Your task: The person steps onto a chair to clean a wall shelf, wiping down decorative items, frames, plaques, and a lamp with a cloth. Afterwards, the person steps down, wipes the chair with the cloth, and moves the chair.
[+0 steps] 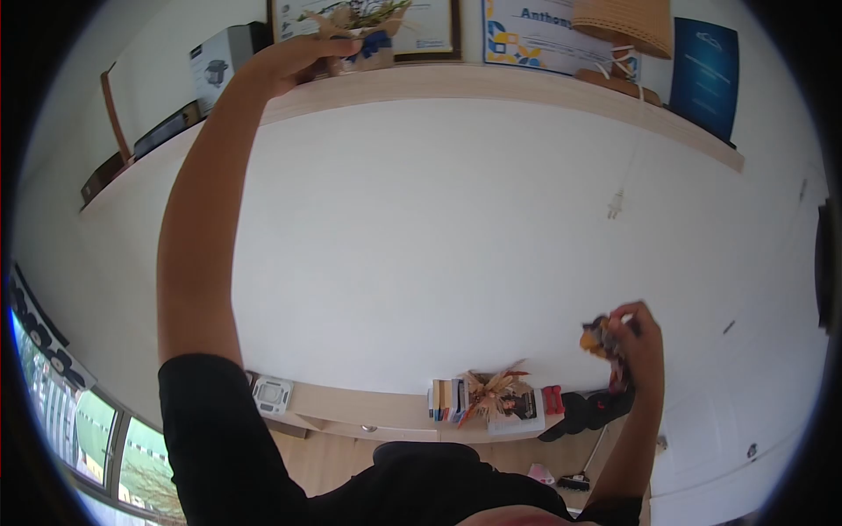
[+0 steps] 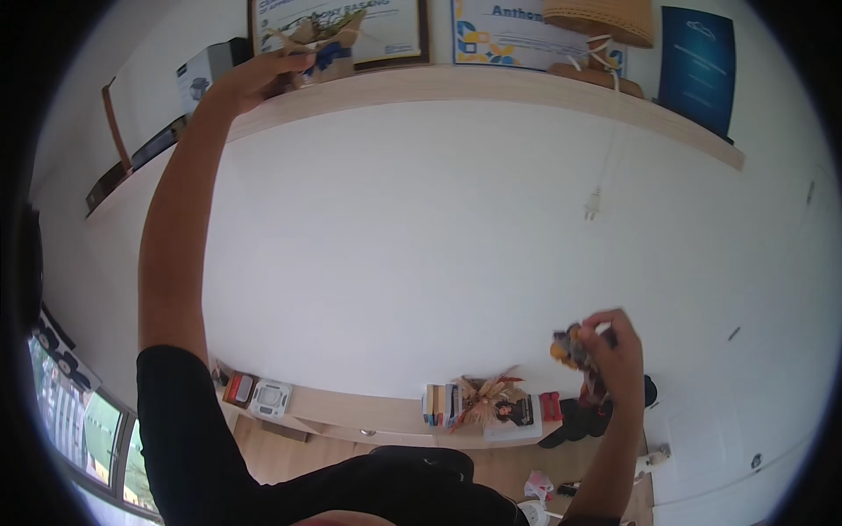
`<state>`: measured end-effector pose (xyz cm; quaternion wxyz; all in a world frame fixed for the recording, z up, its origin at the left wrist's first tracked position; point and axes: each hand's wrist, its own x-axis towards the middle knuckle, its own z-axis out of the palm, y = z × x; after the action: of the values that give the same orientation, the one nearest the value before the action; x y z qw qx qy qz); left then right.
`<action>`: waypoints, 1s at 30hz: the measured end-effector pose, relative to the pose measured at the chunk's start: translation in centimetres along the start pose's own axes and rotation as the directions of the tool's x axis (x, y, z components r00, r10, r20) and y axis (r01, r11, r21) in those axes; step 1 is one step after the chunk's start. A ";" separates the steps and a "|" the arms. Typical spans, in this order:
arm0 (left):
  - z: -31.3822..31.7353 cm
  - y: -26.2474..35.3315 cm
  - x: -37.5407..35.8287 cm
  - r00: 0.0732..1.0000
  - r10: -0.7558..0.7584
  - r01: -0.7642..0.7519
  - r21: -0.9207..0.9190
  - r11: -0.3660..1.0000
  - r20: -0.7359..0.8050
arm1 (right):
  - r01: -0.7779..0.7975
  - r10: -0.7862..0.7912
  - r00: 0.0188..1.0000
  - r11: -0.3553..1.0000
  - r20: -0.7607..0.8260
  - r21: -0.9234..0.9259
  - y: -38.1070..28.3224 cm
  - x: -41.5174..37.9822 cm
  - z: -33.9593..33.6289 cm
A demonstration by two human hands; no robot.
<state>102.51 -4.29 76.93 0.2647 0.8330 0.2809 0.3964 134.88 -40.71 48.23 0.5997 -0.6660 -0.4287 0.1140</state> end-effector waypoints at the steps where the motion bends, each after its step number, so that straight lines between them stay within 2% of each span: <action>1: -0.1 0.3 -0.2 1.000 0.010 -0.010 0.017 1.000 0.005 | 0.141 -0.144 0.988 0.989 -0.064 -0.048 -2.4 1.7 -0.6; 2: -0.2 0.3 -0.4 1.000 0.016 -0.016 0.035 0.999 0.007 | 0.319 -0.324 0.937 0.946 -0.127 -0.063 -5.3 3.4 -0.7; 3: -0.9 -1.0 0.1 0.995 0.055 -0.047 0.096 0.994 -0.084 | 0.524 -0.572 0.805 0.810 -0.158 -0.262 -8.6 5.3 -0.9; 4: -1.2 -2.1 0.7 0.980 0.096 -0.068 0.159 0.985 -0.177 | 0.513 -0.557 0.809 0.825 -0.186 -0.240 -12.5 6.3 -0.4; 5: -0.8 -1.2 -0.6 0.962 0.105 -0.035 0.268 0.963 -0.252 | 0.539 -0.604 0.766 0.790 -0.219 -0.294 -15.3 8.6 0.2; 6: -0.6 0.2 -3.0 0.937 0.121 0.010 0.371 0.929 -0.329 | 0.666 -0.790 0.569 0.606 -0.229 -0.435 -17.6 11.4 1.0; 7: -0.5 0.9 -4.6 0.890 0.235 -0.071 0.390 0.918 -0.391 | 0.632 -0.711 0.670 0.697 -0.212 -0.339 -20.8 12.6 2.2; 9: 0.0 2.8 -7.8 0.785 0.410 -0.234 0.390 0.891 -0.464 | 0.668 -0.813 0.570 0.546 -0.124 -0.506 -24.4 17.8 4.7; 10: 0.8 4.3 -9.0 0.738 0.472 -0.322 0.362 0.875 -0.483 | 0.667 -0.784 0.619 0.557 -0.049 -0.495 -25.7 19.5 6.2; 11: 1.6 5.8 -9.3 0.736 0.479 -0.336 0.356 0.872 -0.478 | 0.663 -0.749 0.662 0.570 0.027 -0.486 -26.9 21.2 7.6; 12: 2.6 7.4 -9.4 0.766 0.526 -0.423 0.327 0.845 -0.369 | 0.613 -0.633 0.766 0.663 0.116 -0.429 -26.8 23.2 9.5; 13: 4.0 8.7 -9.2 0.778 0.573 -0.504 0.289 0.814 -0.257 | 0.638 -0.751 0.637 0.390 0.172 -0.664 -26.8 25.7 11.2; 14: 5.8 9.9 -8.1 0.798 0.571 -0.525 0.242 0.816 -0.192 | 0.557 -0.567 0.775 0.403 0.279 -0.726 -27.2 26.1 13.0; 15: 7.5 11.4 -6.5 0.812 0.570 -0.543 0.195 0.817 -0.126 | 0.591 -0.438 0.792 0.371 0.426 -0.717 -27.0 26.3 13.8; 16: 8.8 13.9 -5.6 0.892 0.449 -0.452 0.062 0.890 0.053 | 0.543 -0.355 0.838 0.464 0.415 -0.700 -26.6 26.5 14.8; 17: 10.6 15.2 -3.5 0.896 0.423 -0.436 0.090 0.895 0.137 | 0.533 -0.350 0.844 0.468 0.406 -0.705 -25.6 26.9 15.2; 18: 12.3 16.5 -1.5 0.893 0.394 -0.425 0.119 0.897 0.219 | 0.605 -0.544 0.777 0.505 0.318 -0.615 -24.5 27.4 15.5; 19: 15.1 16.1 1.9 0.859 0.471 -0.511 0.282 0.812 0.200 | 0.638 -0.666 0.712 0.481 0.223 -0.601 -23.9 27.2 15.4; 20: 17.2 16.3 4.2 0.864 0.437 -0.501 0.350 0.792 0.248 | 0.666 -0.769 0.628 0.448 0.123 -0.596 -23.3 26.9 15.2; 21: 18.8 17.0 5.8 0.869 0.404 -0.493 0.419 0.763 0.287 | 0.657 -0.767 0.632 0.452 0.113 -0.604 -23.1 25.9 15.1; 23: 21.4 18.3 8.5 0.901 0.325 -0.427 0.456 0.781 0.286 | 0.522 -0.667 0.745 0.580 0.004 -0.626 -23.0 24.0 14.8; 24: 22.1 18.8 9.3 0.899 0.328 -0.432 0.459 0.777 0.291 | 0.519 -0.667 0.745 0.584 -0.004 -0.625 -23.2 23.9 14.6; 26: 23.2 19.3 10.2 0.902 0.226 -0.351 0.319 0.880 0.369 | 0.546 -0.591 0.799 0.632 0.114 -0.551 -23.3 23.9 14.4; 27: 24.0 19.3 10.2 0.901 0.223 -0.352 0.328 0.877 0.371 | 0.546 -0.592 0.798 0.637 0.109 -0.544 -23.2 24.3 14.6; 29: 25.6 18.7 9.9 0.922 0.266 -0.343 0.273 0.899 0.283 | 0.614 -0.739 0.673 0.553 0.008 -0.564 -22.4 25.1 15.4; 30: 26.3 18.6 10.3 0.924 0.260 -0.339 0.285 0.897 0.280 | 0.620 -0.742 0.671 0.557 0.005 -0.553 -21.7 25.8 16.2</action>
<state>134.01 -16.10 80.19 0.0890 0.9396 0.1773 0.2789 130.33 -12.99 72.94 0.4416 -0.5878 -0.5955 -0.3238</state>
